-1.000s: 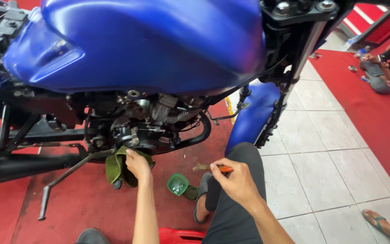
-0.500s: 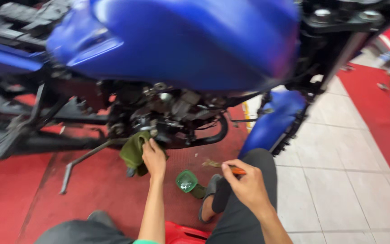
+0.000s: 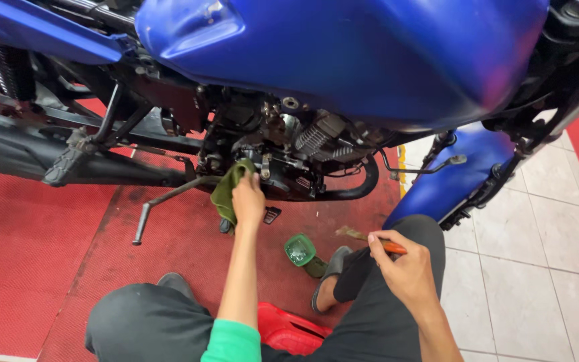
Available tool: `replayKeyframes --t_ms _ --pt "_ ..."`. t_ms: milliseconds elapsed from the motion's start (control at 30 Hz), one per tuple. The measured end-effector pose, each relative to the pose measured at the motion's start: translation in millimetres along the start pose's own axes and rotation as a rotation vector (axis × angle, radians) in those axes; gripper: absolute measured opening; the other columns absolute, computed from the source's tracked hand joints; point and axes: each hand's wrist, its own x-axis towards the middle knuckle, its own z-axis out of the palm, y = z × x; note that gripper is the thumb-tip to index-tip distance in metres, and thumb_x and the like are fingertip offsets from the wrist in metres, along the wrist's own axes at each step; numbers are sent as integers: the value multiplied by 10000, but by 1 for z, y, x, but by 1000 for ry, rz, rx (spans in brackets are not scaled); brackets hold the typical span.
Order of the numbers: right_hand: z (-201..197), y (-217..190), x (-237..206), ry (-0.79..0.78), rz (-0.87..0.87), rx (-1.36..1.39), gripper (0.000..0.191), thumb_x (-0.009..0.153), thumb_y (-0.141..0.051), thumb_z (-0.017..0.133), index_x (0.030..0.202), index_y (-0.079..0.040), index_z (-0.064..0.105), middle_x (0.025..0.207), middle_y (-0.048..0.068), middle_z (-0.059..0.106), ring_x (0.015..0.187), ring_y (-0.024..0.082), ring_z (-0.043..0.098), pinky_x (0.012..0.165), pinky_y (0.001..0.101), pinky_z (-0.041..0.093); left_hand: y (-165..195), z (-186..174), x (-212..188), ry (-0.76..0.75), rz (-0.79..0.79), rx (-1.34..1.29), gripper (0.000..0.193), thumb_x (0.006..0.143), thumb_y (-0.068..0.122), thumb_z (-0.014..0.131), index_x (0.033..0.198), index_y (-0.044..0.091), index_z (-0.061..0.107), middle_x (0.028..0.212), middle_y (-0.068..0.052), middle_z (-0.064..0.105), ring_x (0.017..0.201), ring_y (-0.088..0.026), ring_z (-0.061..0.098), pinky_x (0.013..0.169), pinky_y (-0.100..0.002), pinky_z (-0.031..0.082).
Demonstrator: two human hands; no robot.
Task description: The person sits on a red stool and wipes the engine and frame of a blue motorcycle using a green cloth. They also use a small brush to scrub specific areas of the engine casing and surrounding components.
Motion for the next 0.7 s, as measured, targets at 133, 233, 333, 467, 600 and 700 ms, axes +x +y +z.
replayKeyframes --t_ms 133,233,333,467,600,700 --pt "7 -5 1 -30 -2 -24 220 880 -199 734 992 -15 779 704 102 779 652 126 748 600 270 549 27 -24 -9 -36 19 127 458 940 85 517 1385 98 624 1111 -287 701 1018 -464 686 887 -530 535" --pt "9 -4 -1 -25 -48 -4 219 889 -203 730 986 -11 773 720 97 785 675 117 760 616 264 564 29 -33 5 -12 34 161 435 948 11 517 1337 130 671 1176 -241 688 1033 -454 680 891 -526 536" --pt "9 0 -1 -35 5 11 221 889 -201 728 993 -11 772 704 107 778 660 132 743 608 273 569 24 -26 15 79 238 247 449 876 -19 549 1272 129 700 1195 -202 623 1008 -429 631 829 -511 533" --pt "12 6 3 -29 -24 -17 230 900 -214 721 1000 -15 773 707 87 772 655 115 743 611 266 560 14 -10 18 52 344 142 498 851 -44 569 1277 164 721 1055 -131 531 990 -353 572 835 -468 517" --pt "22 4 10 -62 6 -14 237 893 -224 727 991 -17 785 682 83 766 623 114 710 585 268 551 6 -16 21 70 474 51 530 818 -94 556 1266 141 716 1041 -143 492 965 -348 553 807 -439 524" --pt "26 0 16 -79 -8 -37 240 895 -233 732 991 -19 785 674 82 763 595 119 692 569 271 533 2 -30 23 45 471 127 531 804 -92 561 1243 156 726 1079 -138 513 991 -340 575 800 -445 521"
